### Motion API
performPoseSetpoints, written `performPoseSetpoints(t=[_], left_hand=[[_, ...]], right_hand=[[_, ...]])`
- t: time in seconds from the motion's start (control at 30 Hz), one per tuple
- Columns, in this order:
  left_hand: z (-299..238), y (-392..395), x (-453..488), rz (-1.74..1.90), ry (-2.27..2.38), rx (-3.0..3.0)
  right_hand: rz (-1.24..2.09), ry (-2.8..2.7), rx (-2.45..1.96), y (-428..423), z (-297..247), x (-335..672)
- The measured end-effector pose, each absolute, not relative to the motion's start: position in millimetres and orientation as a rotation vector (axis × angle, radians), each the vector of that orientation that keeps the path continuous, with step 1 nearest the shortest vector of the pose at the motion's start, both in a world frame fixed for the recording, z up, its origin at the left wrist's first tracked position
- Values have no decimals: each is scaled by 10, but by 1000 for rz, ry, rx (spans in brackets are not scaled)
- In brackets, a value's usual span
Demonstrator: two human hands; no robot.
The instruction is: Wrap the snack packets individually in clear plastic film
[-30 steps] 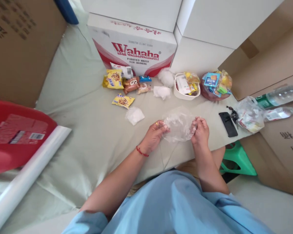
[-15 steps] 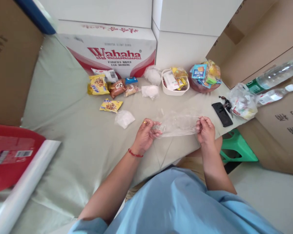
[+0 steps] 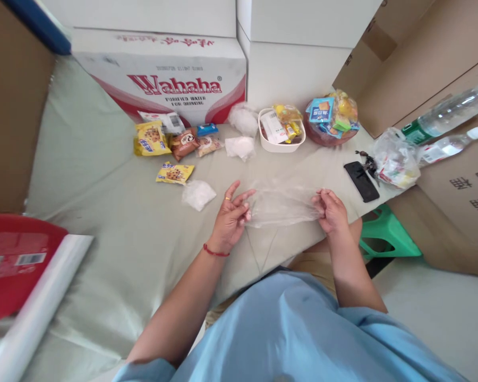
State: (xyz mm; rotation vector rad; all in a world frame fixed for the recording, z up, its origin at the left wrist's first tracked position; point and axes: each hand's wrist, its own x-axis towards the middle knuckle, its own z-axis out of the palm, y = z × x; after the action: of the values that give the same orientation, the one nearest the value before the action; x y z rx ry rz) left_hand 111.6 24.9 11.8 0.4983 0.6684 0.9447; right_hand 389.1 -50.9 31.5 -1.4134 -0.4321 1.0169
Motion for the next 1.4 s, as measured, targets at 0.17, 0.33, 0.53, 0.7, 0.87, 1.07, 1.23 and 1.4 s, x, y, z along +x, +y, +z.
performPoseSetpoints(t=[0.17,0.33,0.53,0.7,0.87,1.07,1.23,1.4], left_hand=[[117,272,1144,991,665,468],[134,312,1127,1029,673,434],[160,330,1074,979,699,484],[181,307,1085,939,720,532],[199,313,1062,906,658,561],[187,281,1081,1063,682,637],[120,258,1119,1262,910,922],[40,299,1091,1201,1301,1054]], right_hand=[[1366,-593,-1360,-626,421,3921],[1371,-723,-1570,-690,417,4023],[943,-803,-1324,-662,530,4115],[848,-694,-1158,-568,985,4171],[484,-991,-1228,-388,1469,3980],[476,-1961,-1811,-100,1327,3211],[614,-2549,-1992,-11,922,2589],[580,-2609,-1979,-233,662,2524]])
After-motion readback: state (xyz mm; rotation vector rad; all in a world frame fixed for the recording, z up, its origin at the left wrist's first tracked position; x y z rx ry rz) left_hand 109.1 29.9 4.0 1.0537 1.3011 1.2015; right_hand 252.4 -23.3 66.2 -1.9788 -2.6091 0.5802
